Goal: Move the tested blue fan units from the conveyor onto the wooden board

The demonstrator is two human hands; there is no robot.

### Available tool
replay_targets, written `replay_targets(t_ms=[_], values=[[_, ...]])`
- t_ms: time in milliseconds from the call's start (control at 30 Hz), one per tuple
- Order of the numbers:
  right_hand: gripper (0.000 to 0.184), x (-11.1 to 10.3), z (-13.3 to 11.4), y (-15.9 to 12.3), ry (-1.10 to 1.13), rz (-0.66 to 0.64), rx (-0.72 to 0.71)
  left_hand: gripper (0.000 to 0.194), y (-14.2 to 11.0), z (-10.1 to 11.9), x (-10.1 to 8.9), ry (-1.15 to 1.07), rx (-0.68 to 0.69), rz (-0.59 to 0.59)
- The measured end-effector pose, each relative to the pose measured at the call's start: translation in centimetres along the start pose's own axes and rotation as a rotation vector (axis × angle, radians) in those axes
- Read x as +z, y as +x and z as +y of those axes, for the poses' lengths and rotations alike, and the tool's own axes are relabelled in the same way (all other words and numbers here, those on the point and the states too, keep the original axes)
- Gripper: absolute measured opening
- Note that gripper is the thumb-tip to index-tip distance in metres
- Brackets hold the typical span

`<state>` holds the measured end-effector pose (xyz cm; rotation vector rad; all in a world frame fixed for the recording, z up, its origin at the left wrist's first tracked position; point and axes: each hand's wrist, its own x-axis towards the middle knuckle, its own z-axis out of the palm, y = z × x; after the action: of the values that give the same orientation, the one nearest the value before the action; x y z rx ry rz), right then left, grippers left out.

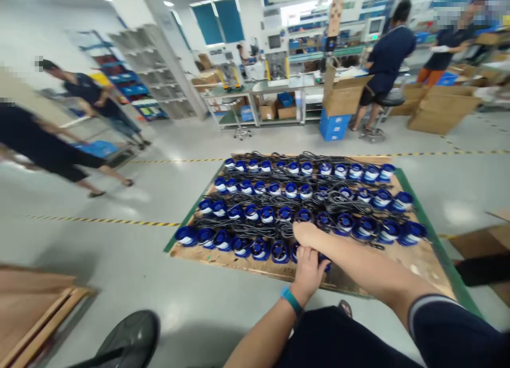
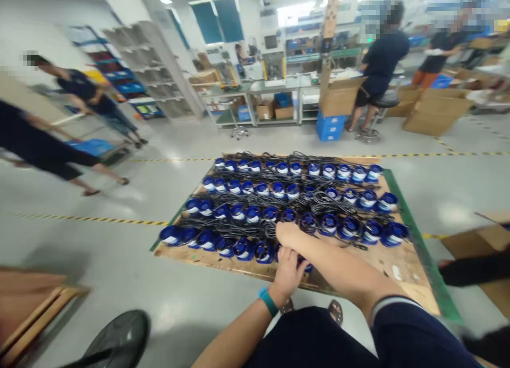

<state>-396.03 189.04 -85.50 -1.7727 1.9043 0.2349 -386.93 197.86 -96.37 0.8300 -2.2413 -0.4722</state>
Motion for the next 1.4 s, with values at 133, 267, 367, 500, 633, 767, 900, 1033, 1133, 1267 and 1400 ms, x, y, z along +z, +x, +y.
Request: replay_targets(t_ms=[133,267,367,500,633,767,900,1033,1133,1267,1400], values=[[0.042,-1.2,3.1,-1.6,0.18,0.001,-0.076,0.039,0.2,-0.7,-0.5,0.118,0.042,-0.037],[0.039,-2.0,9.7,-9.2,0.574,0.491,-0.295,0.047,0.9,-2.2,-1.6,0.106,0.121,-0.075],[0.028,0.0,12.9,-14.0,0.629,0.606,-0.158,0.057,1.6,-3.2,-2.8,0.158,0.183,-0.112],[0.044,4.8,13.4,-13.4,0.507,0.518,-0.142,0.079,3.0,-4.4,-3.8,0.273,0.207,-0.208],[0.067,7.6,12.5,-10.4,0.401,0.501,-0.084,0.095,3.8,-5.1,-4.0,0.335,0.235,-0.337],[0.057,7.3,12.3,-9.6,0.31,0.496,-0.035,0.092,3.9,-5.3,-3.7,0.361,0.21,-0.371],[0.054,7.1,11.7,-9.6,0.294,0.535,-0.034,0.091,3.8,-5.7,-3.3,0.342,0.224,-0.383],[0.043,7.7,11.5,-9.0,0.189,0.462,-0.027,0.093,4.0,-5.8,-3.2,0.332,0.212,-0.377],[0.031,7.9,12.2,-8.2,0.066,0.41,-0.001,0.09,4.7,-5.2,-3.3,0.368,0.207,-0.428],[0.027,8.1,12.8,-7.6,0.005,0.309,-0.048,0.073,5.1,-5.1,-3.7,0.471,0.24,-0.561],[0.025,9.6,13.0,-7.8,0.068,0.433,0.083,0.056,6.1,-7.1,-3.2,0.458,0.289,-0.711]])
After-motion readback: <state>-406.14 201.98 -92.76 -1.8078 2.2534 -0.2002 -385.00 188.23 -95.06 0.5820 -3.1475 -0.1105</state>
